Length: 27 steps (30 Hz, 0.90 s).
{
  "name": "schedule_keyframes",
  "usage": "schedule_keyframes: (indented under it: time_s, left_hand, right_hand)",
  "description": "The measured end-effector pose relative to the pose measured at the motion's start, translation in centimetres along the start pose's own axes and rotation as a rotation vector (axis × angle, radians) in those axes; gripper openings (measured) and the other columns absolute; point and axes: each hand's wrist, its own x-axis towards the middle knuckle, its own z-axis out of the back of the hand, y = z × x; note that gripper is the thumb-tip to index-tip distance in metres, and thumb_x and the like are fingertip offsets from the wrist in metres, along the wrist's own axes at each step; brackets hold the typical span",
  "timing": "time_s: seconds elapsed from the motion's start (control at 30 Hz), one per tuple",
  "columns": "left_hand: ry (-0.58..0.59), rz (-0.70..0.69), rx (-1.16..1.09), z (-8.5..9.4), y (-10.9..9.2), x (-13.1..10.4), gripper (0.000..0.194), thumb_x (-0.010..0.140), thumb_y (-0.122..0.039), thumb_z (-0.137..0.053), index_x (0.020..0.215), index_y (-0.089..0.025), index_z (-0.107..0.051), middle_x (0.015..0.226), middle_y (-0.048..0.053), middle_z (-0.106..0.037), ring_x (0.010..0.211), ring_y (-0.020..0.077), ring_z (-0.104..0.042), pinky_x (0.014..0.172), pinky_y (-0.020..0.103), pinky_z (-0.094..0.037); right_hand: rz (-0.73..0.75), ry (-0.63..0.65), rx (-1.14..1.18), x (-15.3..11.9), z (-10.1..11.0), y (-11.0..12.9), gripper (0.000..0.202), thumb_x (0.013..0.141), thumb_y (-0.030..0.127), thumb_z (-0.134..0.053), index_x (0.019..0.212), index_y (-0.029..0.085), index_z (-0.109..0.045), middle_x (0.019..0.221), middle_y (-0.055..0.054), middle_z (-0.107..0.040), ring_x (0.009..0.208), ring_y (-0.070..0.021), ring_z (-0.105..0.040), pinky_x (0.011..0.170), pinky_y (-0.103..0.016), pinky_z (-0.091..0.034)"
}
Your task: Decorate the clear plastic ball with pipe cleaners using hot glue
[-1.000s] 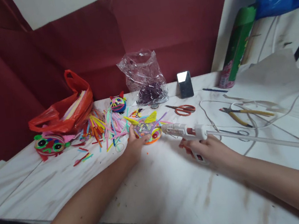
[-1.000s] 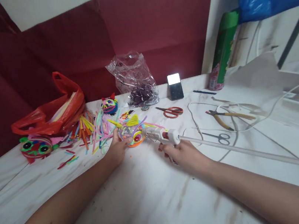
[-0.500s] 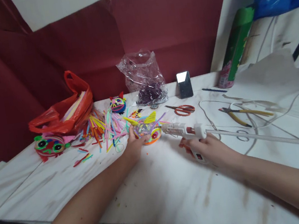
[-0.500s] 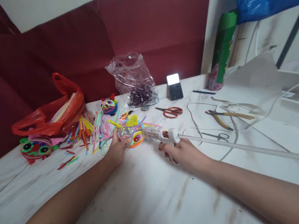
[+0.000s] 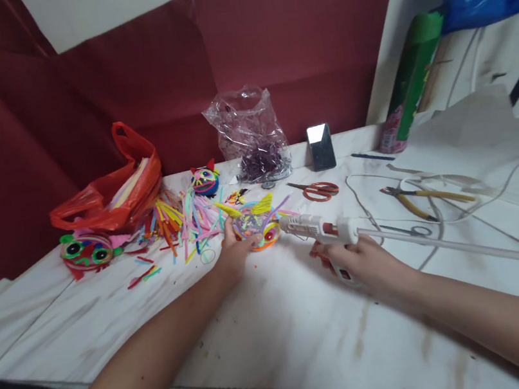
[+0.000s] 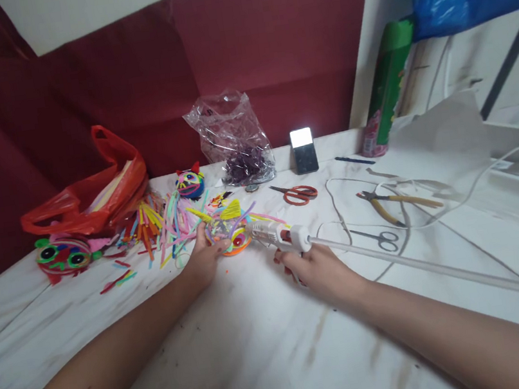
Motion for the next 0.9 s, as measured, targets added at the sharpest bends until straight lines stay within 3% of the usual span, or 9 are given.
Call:
schedule_keyframes:
  time_s: [0.7,0.9]
  left_hand:
    - [0.01,-0.015,0.021,0.2,0.25,0.12,0.097,0.054,-0.017,-0.079,0.138,-0.03,-0.032,0.118,0.006,-0.061,0.103,0.0221,-0.061,0.096,0.038,-0.045]
    - [0.011,0.004,0.015,0.25,0.3,0.24,0.097,0.054,-0.016,-0.079,0.137,-0.031,-0.033,0.12,0.006,-0.06,0.105,0.0223,-0.06,0.098,0.039,-0.044]
  right_hand:
    - [-0.029,0.029,-0.055,-0.09,-0.12,0.01,0.035,0.076,0.05,-0.049,0.068,0.018,-0.063,0.064,-0.002,-0.057,0.062,-0.0164,-0.05,0.057,-0.028,-0.037]
    - [-0.019,0.04,-0.054,-0.39,-0.26,0.57,0.032,0.077,0.045,-0.05,0.076,0.018,-0.067,0.066,-0.002,-0.059,0.063,-0.0157,-0.05,0.057,-0.028,-0.036]
